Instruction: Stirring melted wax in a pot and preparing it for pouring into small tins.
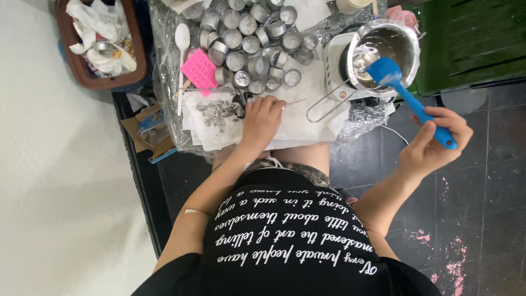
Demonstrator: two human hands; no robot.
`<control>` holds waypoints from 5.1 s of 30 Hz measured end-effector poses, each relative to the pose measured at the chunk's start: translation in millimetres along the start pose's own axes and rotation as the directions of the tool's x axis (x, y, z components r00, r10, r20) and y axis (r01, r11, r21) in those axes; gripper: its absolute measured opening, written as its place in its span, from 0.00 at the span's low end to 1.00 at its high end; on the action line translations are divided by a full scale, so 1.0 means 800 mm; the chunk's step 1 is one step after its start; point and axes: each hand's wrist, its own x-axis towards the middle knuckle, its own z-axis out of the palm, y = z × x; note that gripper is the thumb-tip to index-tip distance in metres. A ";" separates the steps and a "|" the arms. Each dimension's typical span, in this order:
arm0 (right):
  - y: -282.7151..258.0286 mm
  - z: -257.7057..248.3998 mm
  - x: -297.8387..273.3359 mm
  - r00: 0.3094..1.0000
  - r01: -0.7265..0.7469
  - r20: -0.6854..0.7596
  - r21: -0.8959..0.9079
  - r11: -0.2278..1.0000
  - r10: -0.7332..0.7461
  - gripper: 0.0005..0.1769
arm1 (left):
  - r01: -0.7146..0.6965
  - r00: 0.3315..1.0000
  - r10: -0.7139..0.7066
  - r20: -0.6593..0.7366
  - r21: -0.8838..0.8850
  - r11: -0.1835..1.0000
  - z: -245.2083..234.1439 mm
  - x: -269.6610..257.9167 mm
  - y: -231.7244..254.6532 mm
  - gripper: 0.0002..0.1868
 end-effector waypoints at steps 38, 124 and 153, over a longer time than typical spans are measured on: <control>-0.008 0.033 -0.021 0.829 -0.053 -0.528 0.254 0.966 0.184 0.17 | -0.071 0.997 0.027 -0.075 -0.686 0.724 -0.056 0.169 0.074 0.07; 0.033 0.086 0.130 0.913 0.302 0.396 -0.499 0.812 -0.096 0.10 | 0.769 0.617 0.152 0.772 -0.633 0.094 -0.067 0.083 0.076 0.22; 0.032 0.065 0.116 0.931 0.248 0.362 -0.561 0.790 -0.035 0.09 | 0.749 0.633 0.152 0.759 -0.651 0.128 -0.063 0.083 0.072 0.21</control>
